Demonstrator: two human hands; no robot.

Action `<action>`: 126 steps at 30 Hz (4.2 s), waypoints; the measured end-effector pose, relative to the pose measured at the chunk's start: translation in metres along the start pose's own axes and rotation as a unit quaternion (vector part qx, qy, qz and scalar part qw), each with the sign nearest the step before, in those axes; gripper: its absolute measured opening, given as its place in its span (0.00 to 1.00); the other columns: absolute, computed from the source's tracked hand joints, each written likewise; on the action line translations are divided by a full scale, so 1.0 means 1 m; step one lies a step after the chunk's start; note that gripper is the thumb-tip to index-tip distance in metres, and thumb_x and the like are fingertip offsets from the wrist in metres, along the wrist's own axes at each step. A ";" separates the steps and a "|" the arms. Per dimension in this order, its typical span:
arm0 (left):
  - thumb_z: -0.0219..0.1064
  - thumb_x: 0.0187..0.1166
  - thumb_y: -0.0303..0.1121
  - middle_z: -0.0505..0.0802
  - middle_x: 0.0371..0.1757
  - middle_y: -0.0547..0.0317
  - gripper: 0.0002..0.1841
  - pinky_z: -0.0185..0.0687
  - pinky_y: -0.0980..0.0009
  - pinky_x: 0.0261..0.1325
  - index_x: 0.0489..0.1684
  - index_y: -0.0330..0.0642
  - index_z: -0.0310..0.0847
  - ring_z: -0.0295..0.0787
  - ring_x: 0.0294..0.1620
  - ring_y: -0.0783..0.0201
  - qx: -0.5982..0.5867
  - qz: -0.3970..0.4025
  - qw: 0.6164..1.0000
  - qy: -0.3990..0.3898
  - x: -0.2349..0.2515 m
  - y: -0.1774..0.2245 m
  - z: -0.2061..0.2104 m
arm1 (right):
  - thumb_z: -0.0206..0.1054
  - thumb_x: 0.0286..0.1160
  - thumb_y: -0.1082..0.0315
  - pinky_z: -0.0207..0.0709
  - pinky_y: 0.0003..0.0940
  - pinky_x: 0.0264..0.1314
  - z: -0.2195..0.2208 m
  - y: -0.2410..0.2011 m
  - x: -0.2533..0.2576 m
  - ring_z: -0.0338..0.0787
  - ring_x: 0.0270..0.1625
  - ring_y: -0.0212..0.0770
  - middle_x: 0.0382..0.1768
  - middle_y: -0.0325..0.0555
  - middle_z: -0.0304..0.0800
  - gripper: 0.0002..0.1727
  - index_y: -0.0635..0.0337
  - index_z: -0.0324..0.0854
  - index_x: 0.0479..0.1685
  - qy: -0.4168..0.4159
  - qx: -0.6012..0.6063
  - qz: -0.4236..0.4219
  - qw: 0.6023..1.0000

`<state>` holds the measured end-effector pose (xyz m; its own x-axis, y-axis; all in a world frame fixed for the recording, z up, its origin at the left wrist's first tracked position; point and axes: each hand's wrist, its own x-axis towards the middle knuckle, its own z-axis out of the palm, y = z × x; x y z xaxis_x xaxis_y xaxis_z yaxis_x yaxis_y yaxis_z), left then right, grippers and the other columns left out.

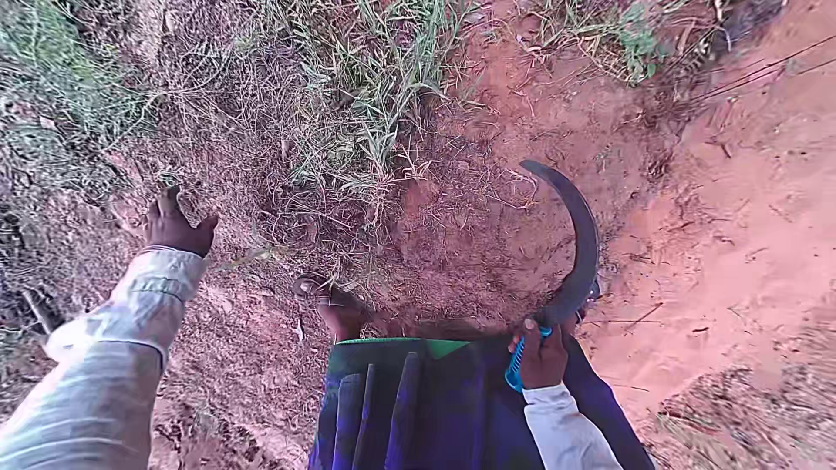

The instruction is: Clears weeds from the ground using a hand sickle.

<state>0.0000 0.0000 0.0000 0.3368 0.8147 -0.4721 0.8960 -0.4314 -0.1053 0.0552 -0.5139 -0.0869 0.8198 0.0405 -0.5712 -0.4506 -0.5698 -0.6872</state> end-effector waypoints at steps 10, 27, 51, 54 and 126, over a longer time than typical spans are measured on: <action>0.60 0.91 0.38 0.59 0.96 0.46 0.32 0.30 0.41 0.95 0.94 0.40 0.57 0.42 0.99 0.44 0.027 0.534 0.813 -0.230 -0.110 0.336 0.212 | 0.54 0.83 0.59 0.79 0.16 0.24 -0.013 0.025 -0.005 0.80 0.17 0.17 0.16 0.28 0.77 0.28 0.86 0.69 0.54 0.028 0.029 0.010 0.999; 0.68 0.73 0.17 0.87 0.74 0.37 0.21 0.69 0.37 0.82 0.67 0.32 0.85 0.79 0.80 0.35 -0.015 0.576 0.816 -0.045 -0.074 0.270 0.212 | 0.54 0.82 0.58 0.80 0.17 0.23 -0.027 0.026 0.000 0.81 0.17 0.18 0.17 0.28 0.77 0.27 0.83 0.70 0.54 0.035 0.033 0.053 0.997; 0.60 0.88 0.30 0.84 0.75 0.32 0.18 0.72 0.35 0.79 0.71 0.32 0.81 0.80 0.78 0.34 -0.008 0.243 0.909 -0.340 -0.096 0.319 0.196 | 0.53 0.84 0.60 0.81 0.17 0.21 -0.013 0.036 -0.006 0.81 0.16 0.17 0.16 0.25 0.77 0.25 0.81 0.69 0.57 -0.033 0.063 0.041 0.997; 0.57 0.90 0.28 0.85 0.75 0.33 0.17 0.71 0.36 0.80 0.70 0.31 0.82 0.81 0.78 0.34 0.003 0.261 0.905 -0.337 -0.102 0.312 0.187 | 0.49 0.86 0.59 0.81 0.18 0.21 -0.015 0.031 -0.001 0.80 0.15 0.19 0.17 0.25 0.76 0.24 0.78 0.67 0.60 -0.072 0.088 0.094 0.989; 0.66 0.83 0.39 0.84 0.73 0.28 0.24 0.72 0.26 0.71 0.71 0.31 0.80 0.79 0.77 0.29 0.124 0.169 0.940 -0.271 0.013 0.380 0.197 | 0.52 0.87 0.52 0.81 0.18 0.21 -0.006 0.023 0.000 0.80 0.16 0.19 0.16 0.22 0.76 0.26 0.73 0.66 0.56 -0.019 0.077 0.074 0.994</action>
<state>0.2877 -0.2297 -0.2189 0.3338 0.3269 -0.8841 0.6466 -0.7619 -0.0376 0.0475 -0.5322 -0.0998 0.7282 -0.0020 -0.6854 -0.6163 -0.4394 -0.6535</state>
